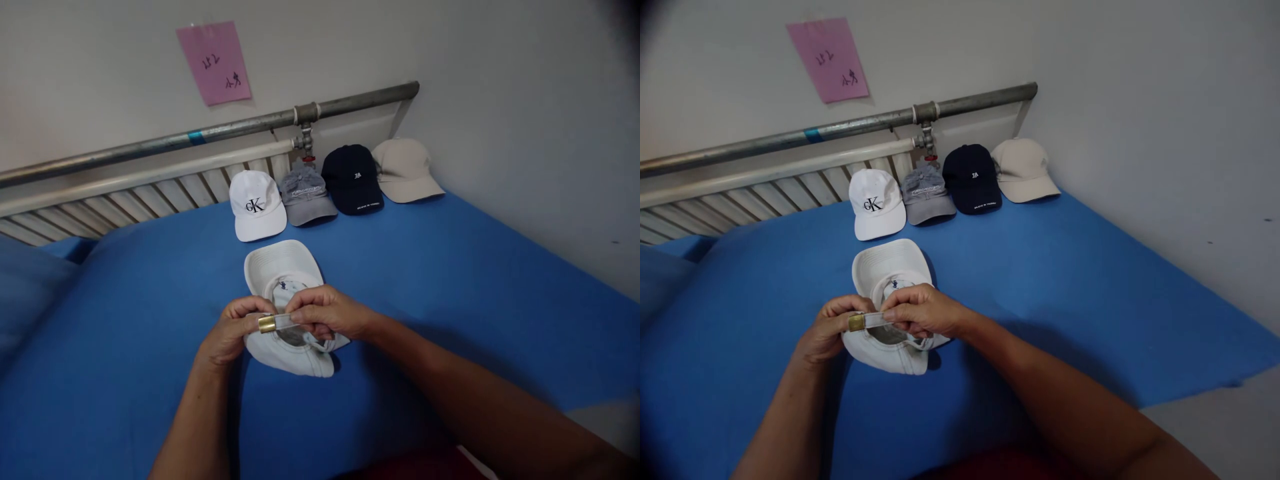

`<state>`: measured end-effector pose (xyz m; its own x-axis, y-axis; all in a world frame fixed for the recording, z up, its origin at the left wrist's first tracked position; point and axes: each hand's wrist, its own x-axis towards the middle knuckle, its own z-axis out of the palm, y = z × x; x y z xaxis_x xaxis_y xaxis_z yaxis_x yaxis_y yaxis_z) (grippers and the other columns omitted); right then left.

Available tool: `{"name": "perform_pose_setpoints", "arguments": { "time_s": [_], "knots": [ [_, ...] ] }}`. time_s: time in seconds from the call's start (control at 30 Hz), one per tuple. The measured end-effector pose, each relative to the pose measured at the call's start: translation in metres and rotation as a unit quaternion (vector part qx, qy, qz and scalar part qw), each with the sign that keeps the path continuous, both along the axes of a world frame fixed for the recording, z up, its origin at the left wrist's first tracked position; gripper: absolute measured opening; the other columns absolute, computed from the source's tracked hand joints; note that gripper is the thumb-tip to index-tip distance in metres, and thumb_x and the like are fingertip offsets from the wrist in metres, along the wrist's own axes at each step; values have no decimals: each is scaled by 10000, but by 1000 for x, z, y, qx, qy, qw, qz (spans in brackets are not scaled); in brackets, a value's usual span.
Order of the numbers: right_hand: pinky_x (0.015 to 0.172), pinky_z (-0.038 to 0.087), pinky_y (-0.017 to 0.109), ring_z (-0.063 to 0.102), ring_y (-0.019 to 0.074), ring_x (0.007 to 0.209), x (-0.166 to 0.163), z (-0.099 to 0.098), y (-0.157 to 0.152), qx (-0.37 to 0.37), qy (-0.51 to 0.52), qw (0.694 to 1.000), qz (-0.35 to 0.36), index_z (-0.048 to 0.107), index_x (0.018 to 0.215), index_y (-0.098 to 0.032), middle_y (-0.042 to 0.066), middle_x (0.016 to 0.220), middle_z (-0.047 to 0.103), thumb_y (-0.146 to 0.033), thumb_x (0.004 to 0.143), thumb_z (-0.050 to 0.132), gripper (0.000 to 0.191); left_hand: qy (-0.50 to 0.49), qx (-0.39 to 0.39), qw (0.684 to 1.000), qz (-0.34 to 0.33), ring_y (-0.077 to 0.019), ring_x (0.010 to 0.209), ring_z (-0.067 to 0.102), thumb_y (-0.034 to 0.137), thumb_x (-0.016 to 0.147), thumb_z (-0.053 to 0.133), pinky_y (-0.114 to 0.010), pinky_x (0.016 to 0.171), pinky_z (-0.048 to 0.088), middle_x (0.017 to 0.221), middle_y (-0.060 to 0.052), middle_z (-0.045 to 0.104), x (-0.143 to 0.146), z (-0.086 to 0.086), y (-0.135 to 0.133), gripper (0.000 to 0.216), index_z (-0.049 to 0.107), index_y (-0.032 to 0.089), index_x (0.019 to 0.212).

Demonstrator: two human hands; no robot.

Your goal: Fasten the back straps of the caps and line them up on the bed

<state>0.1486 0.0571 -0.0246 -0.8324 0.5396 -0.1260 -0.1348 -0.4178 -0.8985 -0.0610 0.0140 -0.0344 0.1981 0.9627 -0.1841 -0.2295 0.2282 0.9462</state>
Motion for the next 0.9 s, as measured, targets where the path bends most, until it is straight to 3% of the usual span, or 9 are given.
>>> {"name": "perform_pose_setpoints", "arguments": {
  "time_s": [0.33,0.57,0.73,0.9],
  "knots": [
    [305,202,151,293,13,302,-3,7,-3,16,-72,996,-41,596,769,-153,-104,454,439,-173,793,587,32,21,-16,1000,-8,-88,513,554,350,553,856,-173,512,420,590,-12,655,3,4,1,263,723,140,639],
    [338,267,156,366,17,338,-3,7,-3,43,-77,995,-42,597,717,-146,-83,492,492,-274,746,682,157,13,5,1000,-14,-78,540,571,325,589,852,-151,532,434,620,-2,673,4,8,0,225,740,163,696],
    [327,251,151,345,16,325,-6,6,-5,37,-105,991,-73,586,698,-147,-93,453,461,-237,757,665,133,0,24,1000,0,-69,540,578,279,616,841,-144,540,450,635,13,683,5,6,1,165,750,189,720],
    [325,261,148,353,12,320,-9,3,-7,19,-61,995,-73,585,702,-146,-89,477,488,-241,739,666,130,3,28,999,19,-81,573,606,282,613,845,-151,567,469,663,8,699,5,4,1,166,753,193,720]
  ]
}}
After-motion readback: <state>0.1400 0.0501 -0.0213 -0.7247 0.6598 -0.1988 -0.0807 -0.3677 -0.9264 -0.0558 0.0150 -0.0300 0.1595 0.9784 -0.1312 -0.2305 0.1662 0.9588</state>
